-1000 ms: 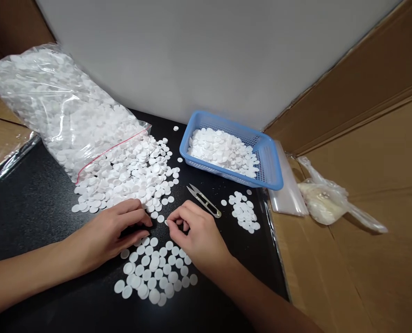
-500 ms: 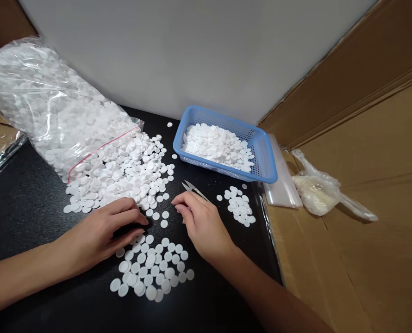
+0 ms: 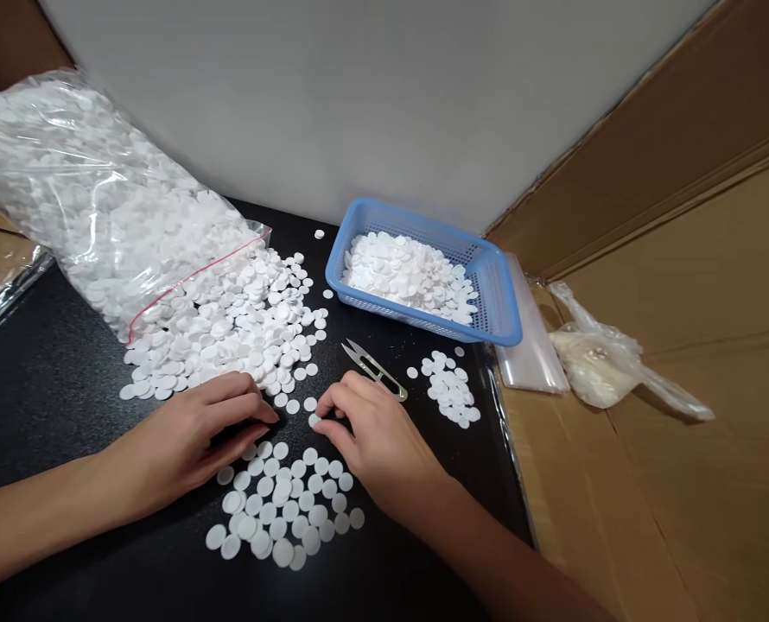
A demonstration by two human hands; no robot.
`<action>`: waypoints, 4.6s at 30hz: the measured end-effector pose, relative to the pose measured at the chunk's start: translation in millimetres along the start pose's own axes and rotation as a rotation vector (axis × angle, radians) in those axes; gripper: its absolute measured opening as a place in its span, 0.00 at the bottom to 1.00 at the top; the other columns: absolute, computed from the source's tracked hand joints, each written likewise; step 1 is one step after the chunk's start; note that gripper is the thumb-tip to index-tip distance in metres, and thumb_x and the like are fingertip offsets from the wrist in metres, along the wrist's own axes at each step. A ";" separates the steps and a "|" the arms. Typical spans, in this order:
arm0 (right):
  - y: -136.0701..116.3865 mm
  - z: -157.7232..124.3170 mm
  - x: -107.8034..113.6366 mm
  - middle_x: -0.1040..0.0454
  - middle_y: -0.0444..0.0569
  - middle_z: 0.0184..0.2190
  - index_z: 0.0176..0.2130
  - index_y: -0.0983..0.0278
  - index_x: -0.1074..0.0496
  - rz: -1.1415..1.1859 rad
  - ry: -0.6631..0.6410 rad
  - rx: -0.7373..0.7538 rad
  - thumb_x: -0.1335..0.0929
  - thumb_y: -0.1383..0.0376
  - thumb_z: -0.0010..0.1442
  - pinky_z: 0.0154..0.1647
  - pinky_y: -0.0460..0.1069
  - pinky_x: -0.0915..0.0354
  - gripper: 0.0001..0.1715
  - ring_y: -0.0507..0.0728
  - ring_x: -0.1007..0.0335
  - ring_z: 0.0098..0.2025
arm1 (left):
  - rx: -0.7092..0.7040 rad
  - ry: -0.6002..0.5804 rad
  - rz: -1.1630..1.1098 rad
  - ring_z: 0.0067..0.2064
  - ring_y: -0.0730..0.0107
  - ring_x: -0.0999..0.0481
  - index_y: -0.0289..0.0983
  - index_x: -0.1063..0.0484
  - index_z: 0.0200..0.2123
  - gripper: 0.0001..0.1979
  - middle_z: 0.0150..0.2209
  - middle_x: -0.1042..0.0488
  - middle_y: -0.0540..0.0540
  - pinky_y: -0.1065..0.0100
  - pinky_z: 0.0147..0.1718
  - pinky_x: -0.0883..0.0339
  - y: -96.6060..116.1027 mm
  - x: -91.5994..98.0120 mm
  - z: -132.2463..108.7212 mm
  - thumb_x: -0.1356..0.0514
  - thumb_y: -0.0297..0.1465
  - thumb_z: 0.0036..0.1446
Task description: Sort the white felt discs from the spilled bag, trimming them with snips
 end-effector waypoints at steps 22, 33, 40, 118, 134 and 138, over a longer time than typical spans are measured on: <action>20.9 3.8 36.0 0.29 0.47 0.33 0.35 0.60 0.29 -0.205 0.286 0.013 0.36 0.67 0.66 0.29 0.50 0.35 0.07 0.55 0.31 0.30 | -0.191 0.096 0.433 0.35 0.64 0.33 0.36 0.25 0.37 0.12 0.34 0.31 0.46 0.63 0.34 0.39 5.0 -10.2 15.7 0.48 0.29 0.70; -12.2 6.8 -1.8 0.30 0.43 0.33 0.33 0.61 0.28 0.040 -0.023 0.094 0.32 0.73 0.63 0.32 0.48 0.31 0.09 0.52 0.30 0.31 | -0.363 0.143 0.649 0.37 0.60 0.35 0.33 0.27 0.34 0.11 0.32 0.31 0.44 0.62 0.33 0.46 16.7 -6.9 9.3 0.47 0.21 0.65; -12.6 24.2 1.4 0.29 0.49 0.40 0.41 0.62 0.27 -0.072 0.114 0.138 0.36 0.73 0.66 0.39 0.51 0.29 0.09 0.56 0.27 0.38 | 0.006 0.059 0.203 0.35 0.64 0.34 0.38 0.27 0.32 0.06 0.32 0.31 0.49 0.64 0.35 0.44 4.6 3.1 1.5 0.41 0.24 0.61; -11.5 27.2 4.4 0.25 0.46 0.37 0.37 0.60 0.27 0.085 -0.081 0.075 0.35 0.73 0.66 0.41 0.51 0.33 0.10 0.55 0.28 0.40 | -0.242 0.030 0.480 0.35 0.64 0.34 0.37 0.30 0.33 0.10 0.32 0.29 0.48 0.62 0.36 0.48 -9.0 22.4 8.9 0.46 0.26 0.68; -16.4 23.4 -0.4 0.25 0.47 0.39 0.40 0.60 0.25 0.149 -0.169 0.054 0.36 0.72 0.67 0.42 0.51 0.30 0.11 0.55 0.27 0.42 | 0.115 -0.014 0.090 0.34 0.68 0.24 0.38 0.25 0.38 0.09 0.35 0.23 0.49 0.69 0.33 0.36 -12.4 23.6 2.0 0.46 0.26 0.66; -21.3 21.0 -2.1 0.25 0.47 0.39 0.40 0.60 0.24 0.163 -0.195 0.054 0.35 0.72 0.66 0.43 0.51 0.30 0.12 0.55 0.26 0.42 | 0.133 0.031 0.033 0.34 0.69 0.23 0.38 0.25 0.37 0.10 0.34 0.22 0.49 0.70 0.33 0.35 -11.3 29.0 3.8 0.47 0.25 0.65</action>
Point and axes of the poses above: each hand's wrist, its own z-axis towards the middle knuckle, its own x-axis out of the back of the hand, y = z × x, the point moved 3 cm from there along z, towards the middle knuckle
